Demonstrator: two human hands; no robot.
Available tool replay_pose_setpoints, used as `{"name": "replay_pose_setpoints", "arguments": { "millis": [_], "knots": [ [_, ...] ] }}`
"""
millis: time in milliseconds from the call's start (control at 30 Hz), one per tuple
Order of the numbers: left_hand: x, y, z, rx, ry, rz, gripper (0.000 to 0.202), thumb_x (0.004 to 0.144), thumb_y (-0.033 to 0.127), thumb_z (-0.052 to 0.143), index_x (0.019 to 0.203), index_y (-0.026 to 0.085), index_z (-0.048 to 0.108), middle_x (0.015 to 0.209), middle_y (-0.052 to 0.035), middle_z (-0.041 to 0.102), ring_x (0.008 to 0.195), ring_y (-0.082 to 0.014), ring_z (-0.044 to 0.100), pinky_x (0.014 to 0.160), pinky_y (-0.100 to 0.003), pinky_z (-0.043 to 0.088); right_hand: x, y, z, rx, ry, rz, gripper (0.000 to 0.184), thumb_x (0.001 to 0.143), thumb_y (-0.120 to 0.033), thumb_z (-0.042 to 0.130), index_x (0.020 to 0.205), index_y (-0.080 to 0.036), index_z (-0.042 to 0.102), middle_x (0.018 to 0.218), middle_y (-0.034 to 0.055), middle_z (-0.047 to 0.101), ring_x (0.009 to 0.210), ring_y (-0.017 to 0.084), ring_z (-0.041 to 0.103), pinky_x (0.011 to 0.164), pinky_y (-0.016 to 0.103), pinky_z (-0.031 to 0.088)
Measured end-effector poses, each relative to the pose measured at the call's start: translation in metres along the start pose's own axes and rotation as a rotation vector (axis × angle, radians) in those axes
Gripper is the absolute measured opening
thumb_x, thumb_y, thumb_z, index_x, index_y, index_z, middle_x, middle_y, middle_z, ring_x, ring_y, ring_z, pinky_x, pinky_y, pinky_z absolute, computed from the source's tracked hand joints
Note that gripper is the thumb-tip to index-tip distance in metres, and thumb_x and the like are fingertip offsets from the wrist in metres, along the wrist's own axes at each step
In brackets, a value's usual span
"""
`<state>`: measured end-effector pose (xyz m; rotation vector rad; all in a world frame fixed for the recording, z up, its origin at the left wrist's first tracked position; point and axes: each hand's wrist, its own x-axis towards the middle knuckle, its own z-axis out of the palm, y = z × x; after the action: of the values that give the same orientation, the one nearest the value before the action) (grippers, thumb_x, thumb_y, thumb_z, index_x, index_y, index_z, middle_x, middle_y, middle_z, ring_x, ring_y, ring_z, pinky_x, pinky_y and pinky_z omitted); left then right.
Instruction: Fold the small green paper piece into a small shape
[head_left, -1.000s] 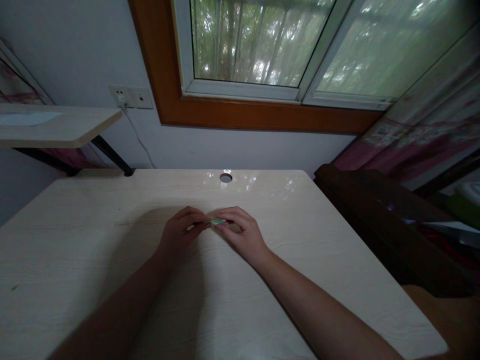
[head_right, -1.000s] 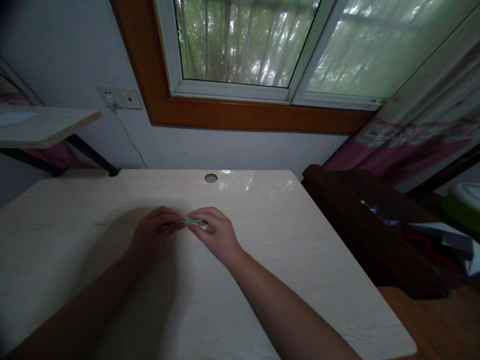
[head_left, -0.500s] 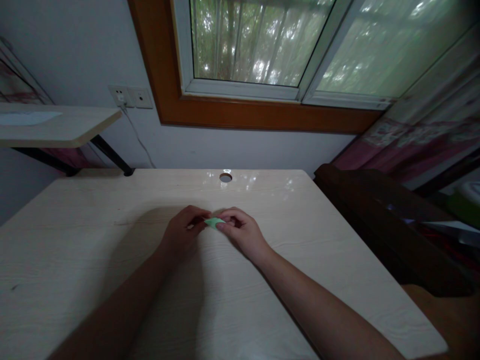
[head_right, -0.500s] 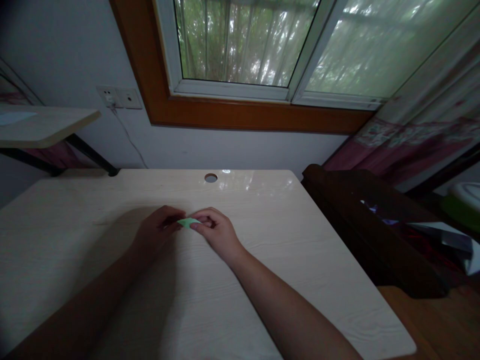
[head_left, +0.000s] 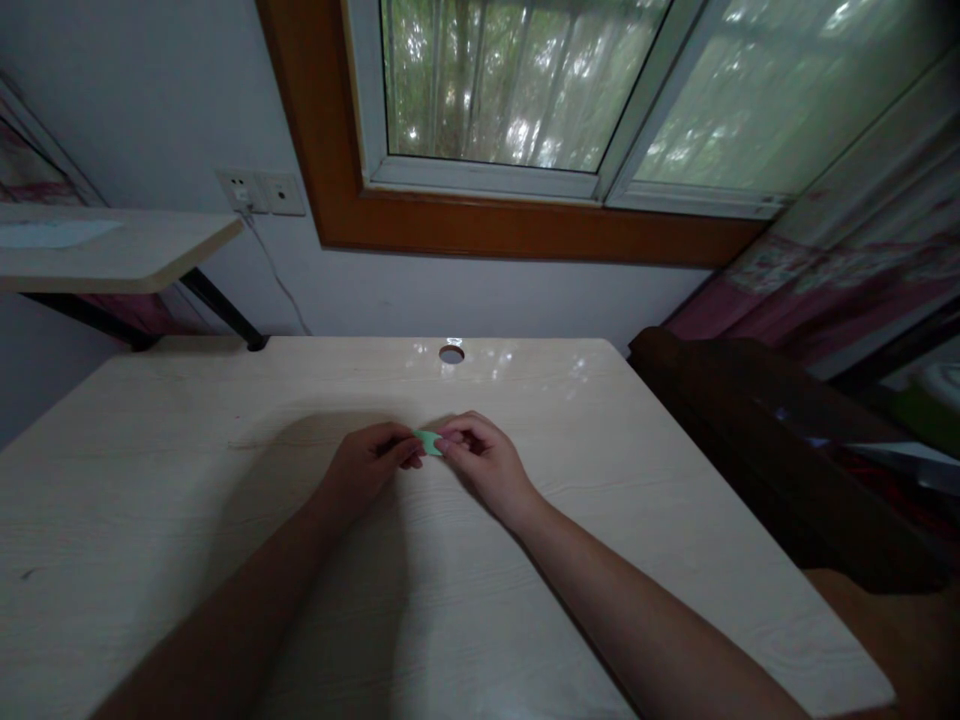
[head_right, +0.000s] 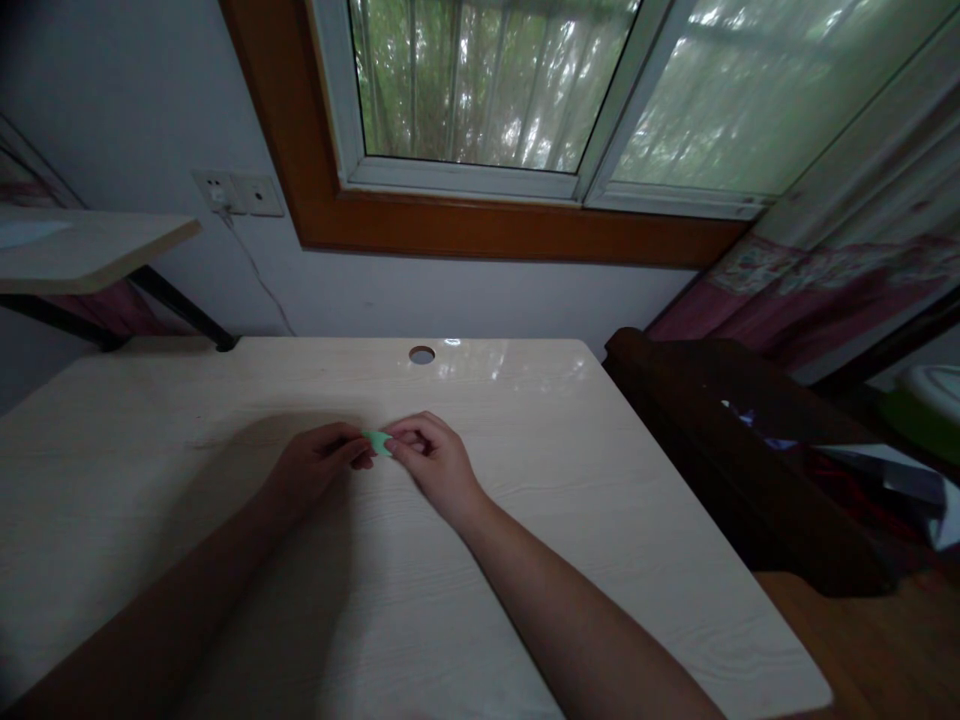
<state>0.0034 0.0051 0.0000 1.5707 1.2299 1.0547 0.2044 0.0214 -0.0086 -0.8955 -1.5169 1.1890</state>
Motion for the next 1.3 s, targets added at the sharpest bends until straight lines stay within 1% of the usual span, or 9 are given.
{"name": "replay_pose_setpoints", "arguments": {
  "millis": [167,333,433,533,700,867,1133,1300],
  "knots": [
    [0.000,0.003,-0.001,0.031,0.018,0.028,0.020,0.089,0.036,0.063,0.083,0.019,0.073,0.070,-0.0010,0.072,0.066,-0.0149,0.067,0.067,-0.025,0.053,-0.001,0.001,0.001,-0.085,-0.024,0.002,0.015,0.084,-0.037,0.073,0.090,-0.023,0.073,0.083,0.0018,0.063,0.073,0.014,0.059,0.066,0.026,0.047],
    [0.001,0.003,0.000,0.030,0.042,0.011,0.019,0.086,0.036,0.065,0.082,0.019,0.072,0.068,-0.0005,0.072,0.065,-0.0156,0.066,0.065,-0.025,0.053,-0.002,0.001,0.002,-0.036,-0.047,0.040,0.016,0.084,-0.038,0.072,0.084,-0.022,0.070,0.079,0.0009,0.062,0.066,0.013,0.061,0.061,0.025,0.047],
    [0.001,0.001,0.001,0.025,0.064,-0.002,0.017,0.084,0.035,0.066,0.082,0.019,0.072,0.068,-0.0004,0.072,0.064,-0.0156,0.067,0.064,-0.025,0.053,-0.001,0.000,0.003,-0.026,-0.068,0.058,0.016,0.084,-0.036,0.072,0.080,-0.021,0.069,0.079,0.0009,0.063,0.065,0.013,0.062,0.061,0.025,0.048],
    [0.001,-0.002,0.002,0.067,0.087,0.000,0.017,0.085,0.035,0.067,0.084,0.019,0.073,0.072,-0.0011,0.073,0.067,-0.0162,0.068,0.066,-0.026,0.053,-0.001,0.001,0.004,-0.048,-0.060,0.056,0.015,0.084,-0.034,0.072,0.080,-0.020,0.069,0.078,0.0007,0.063,0.065,0.013,0.061,0.061,0.025,0.047],
    [-0.001,-0.006,0.003,0.225,0.119,0.054,0.020,0.087,0.040,0.066,0.088,0.021,0.074,0.081,-0.0030,0.076,0.074,-0.0187,0.070,0.069,-0.027,0.054,-0.001,0.005,0.002,-0.154,-0.041,0.021,0.016,0.084,-0.035,0.072,0.079,-0.021,0.069,0.077,0.0010,0.063,0.068,0.013,0.057,0.063,0.026,0.045],
    [-0.003,-0.007,0.004,0.344,0.116,0.134,0.020,0.090,0.040,0.064,0.095,0.023,0.074,0.087,-0.0029,0.077,0.080,-0.0183,0.071,0.073,-0.026,0.052,0.000,0.007,0.001,-0.209,-0.018,0.001,0.016,0.084,-0.036,0.072,0.079,-0.021,0.069,0.076,0.0013,0.062,0.069,0.015,0.056,0.064,0.026,0.045],
    [-0.003,-0.005,0.005,0.405,0.117,0.191,0.017,0.089,0.036,0.066,0.097,0.023,0.074,0.090,-0.0026,0.077,0.080,-0.0177,0.070,0.077,-0.027,0.052,0.000,0.003,0.002,-0.229,-0.002,0.005,0.015,0.083,-0.035,0.073,0.078,-0.021,0.069,0.075,0.0011,0.061,0.069,0.015,0.056,0.063,0.027,0.044],
    [-0.002,-0.008,0.005,0.386,0.120,0.184,0.014,0.086,0.034,0.069,0.094,0.024,0.075,0.086,-0.0019,0.077,0.077,-0.0177,0.070,0.077,-0.027,0.053,0.000,0.001,0.002,-0.245,-0.004,-0.005,0.017,0.083,-0.036,0.073,0.077,-0.021,0.069,0.074,0.0009,0.061,0.068,0.015,0.054,0.063,0.027,0.043]
  ]
}}
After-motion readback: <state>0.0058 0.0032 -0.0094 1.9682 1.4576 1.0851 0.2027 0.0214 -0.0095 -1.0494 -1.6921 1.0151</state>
